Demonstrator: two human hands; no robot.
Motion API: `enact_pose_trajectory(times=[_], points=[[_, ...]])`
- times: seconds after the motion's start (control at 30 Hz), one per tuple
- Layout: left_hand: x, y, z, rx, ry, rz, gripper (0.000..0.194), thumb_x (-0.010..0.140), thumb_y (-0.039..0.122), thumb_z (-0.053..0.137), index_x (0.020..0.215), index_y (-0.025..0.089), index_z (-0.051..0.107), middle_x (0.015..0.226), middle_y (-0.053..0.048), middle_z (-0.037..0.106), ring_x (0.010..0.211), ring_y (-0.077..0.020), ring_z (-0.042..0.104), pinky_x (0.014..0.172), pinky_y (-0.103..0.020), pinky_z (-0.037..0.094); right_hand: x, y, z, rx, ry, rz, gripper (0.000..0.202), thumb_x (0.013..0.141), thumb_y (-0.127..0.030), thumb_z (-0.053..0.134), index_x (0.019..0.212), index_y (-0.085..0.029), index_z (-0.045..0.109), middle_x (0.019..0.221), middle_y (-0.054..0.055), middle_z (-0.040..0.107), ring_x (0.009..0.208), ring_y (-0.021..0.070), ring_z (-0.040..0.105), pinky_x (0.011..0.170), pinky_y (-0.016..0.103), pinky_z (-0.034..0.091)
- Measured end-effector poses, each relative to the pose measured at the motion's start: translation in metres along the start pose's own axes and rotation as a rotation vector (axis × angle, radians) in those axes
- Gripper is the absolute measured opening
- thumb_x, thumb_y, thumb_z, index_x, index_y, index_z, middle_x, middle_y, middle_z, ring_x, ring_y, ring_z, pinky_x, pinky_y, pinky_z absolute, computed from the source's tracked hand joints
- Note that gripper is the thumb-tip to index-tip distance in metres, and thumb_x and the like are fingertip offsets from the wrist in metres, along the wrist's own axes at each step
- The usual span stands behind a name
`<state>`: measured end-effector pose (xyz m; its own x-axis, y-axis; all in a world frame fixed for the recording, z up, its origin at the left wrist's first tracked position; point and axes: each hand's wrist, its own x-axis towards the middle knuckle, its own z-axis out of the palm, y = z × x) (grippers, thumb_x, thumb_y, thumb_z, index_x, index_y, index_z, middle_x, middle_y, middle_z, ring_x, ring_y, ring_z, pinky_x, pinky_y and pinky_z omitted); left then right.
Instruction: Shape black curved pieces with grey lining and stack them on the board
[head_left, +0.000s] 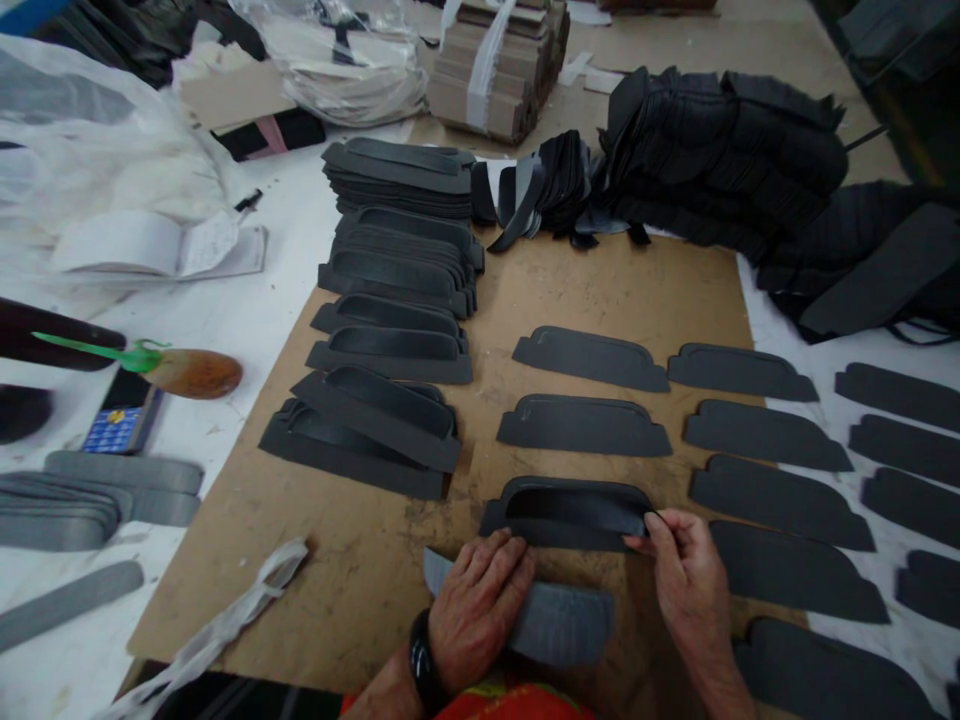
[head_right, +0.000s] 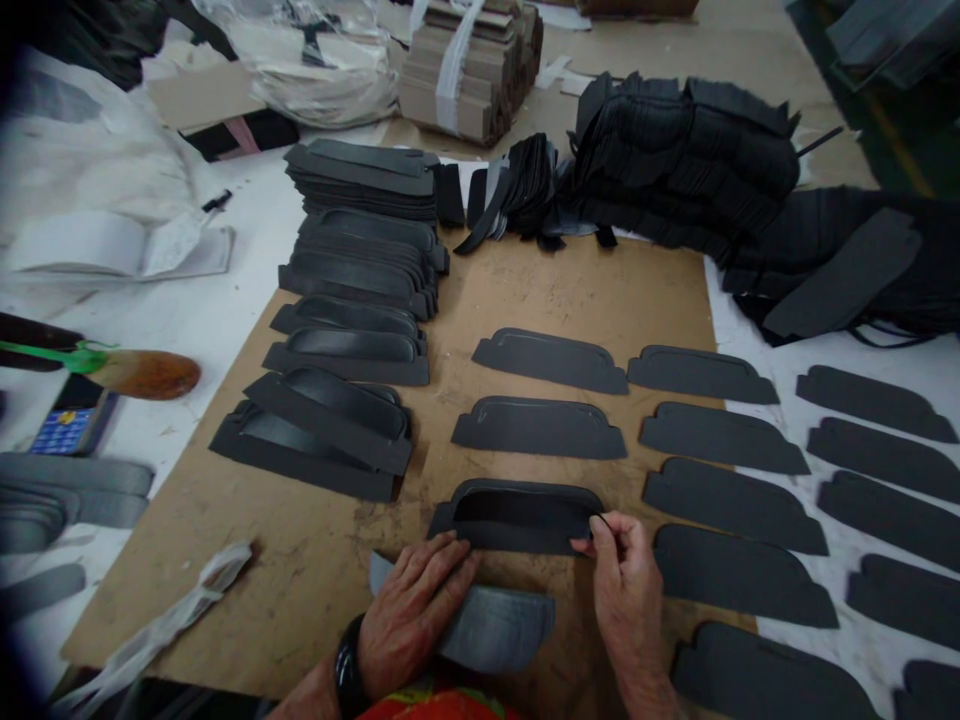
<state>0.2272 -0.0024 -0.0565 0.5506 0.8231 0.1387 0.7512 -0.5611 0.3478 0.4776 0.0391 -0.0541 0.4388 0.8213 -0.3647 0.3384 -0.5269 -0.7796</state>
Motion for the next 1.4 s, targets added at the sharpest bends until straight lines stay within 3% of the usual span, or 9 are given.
enact_pose_trajectory(times=[0.17, 0.33, 0.5, 0.93, 1.4], points=[[0.006, -0.001, -0.001, 0.086, -0.013, 0.005, 0.045, 0.088, 0.013, 0.027, 0.131, 0.016, 0.038, 0.139, -0.007, 0.035, 0.126, -0.0237, 0.028, 0.099, -0.036, 0.028, -0.001, -0.008, 0.001, -0.060, -0.005, 0.000, 0.033, 0.075, -0.052, 0.052, 0.083, -0.020, 0.047, 0.068, 0.001, 0.061, 0.061, 0.0213, 0.064, 0.062, 0.031, 0.046], [0.008, -0.002, 0.003, 0.104, -0.075, 0.005, 0.048, 0.086, 0.012, 0.030, 0.134, 0.015, 0.033, 0.143, -0.007, 0.026, 0.130, -0.0241, 0.023, 0.101, -0.035, 0.025, -0.001, -0.013, 0.002, -0.120, -0.003, 0.018, 0.032, 0.077, -0.051, 0.050, 0.084, -0.020, 0.047, 0.065, 0.001, 0.063, 0.062, 0.0217, 0.065, 0.065, 0.032, 0.046], [0.008, -0.001, 0.005, 0.100, -0.075, -0.024, 0.053, 0.082, 0.005, 0.029, 0.135, 0.013, 0.031, 0.144, -0.010, 0.025, 0.130, -0.0252, 0.021, 0.101, -0.036, 0.025, 0.001, -0.013, 0.002, -0.143, 0.004, 0.026, 0.034, 0.076, -0.053, 0.050, 0.084, -0.020, 0.048, 0.064, 0.002, 0.064, 0.061, 0.0218, 0.064, 0.064, 0.032, 0.045], [0.010, -0.004, 0.007, 0.119, -0.101, -0.023, 0.049, 0.085, 0.012, 0.030, 0.134, 0.014, 0.033, 0.143, -0.008, 0.028, 0.130, -0.0237, 0.021, 0.100, -0.034, 0.026, 0.002, -0.017, 0.004, -0.220, 0.007, 0.027, 0.031, 0.078, -0.051, 0.047, 0.082, -0.020, 0.050, 0.059, 0.000, 0.062, 0.059, 0.0199, 0.063, 0.063, 0.030, 0.043], [0.012, -0.003, 0.011, 0.130, -0.149, -0.089, 0.054, 0.082, 0.007, 0.030, 0.136, 0.015, 0.029, 0.143, -0.009, 0.026, 0.128, -0.0249, 0.023, 0.095, -0.037, 0.033, 0.005, -0.017, 0.004, -0.253, -0.004, -0.002, 0.033, 0.078, -0.053, 0.044, 0.081, -0.020, 0.050, 0.057, 0.002, 0.062, 0.059, 0.0214, 0.062, 0.062, 0.031, 0.042]])
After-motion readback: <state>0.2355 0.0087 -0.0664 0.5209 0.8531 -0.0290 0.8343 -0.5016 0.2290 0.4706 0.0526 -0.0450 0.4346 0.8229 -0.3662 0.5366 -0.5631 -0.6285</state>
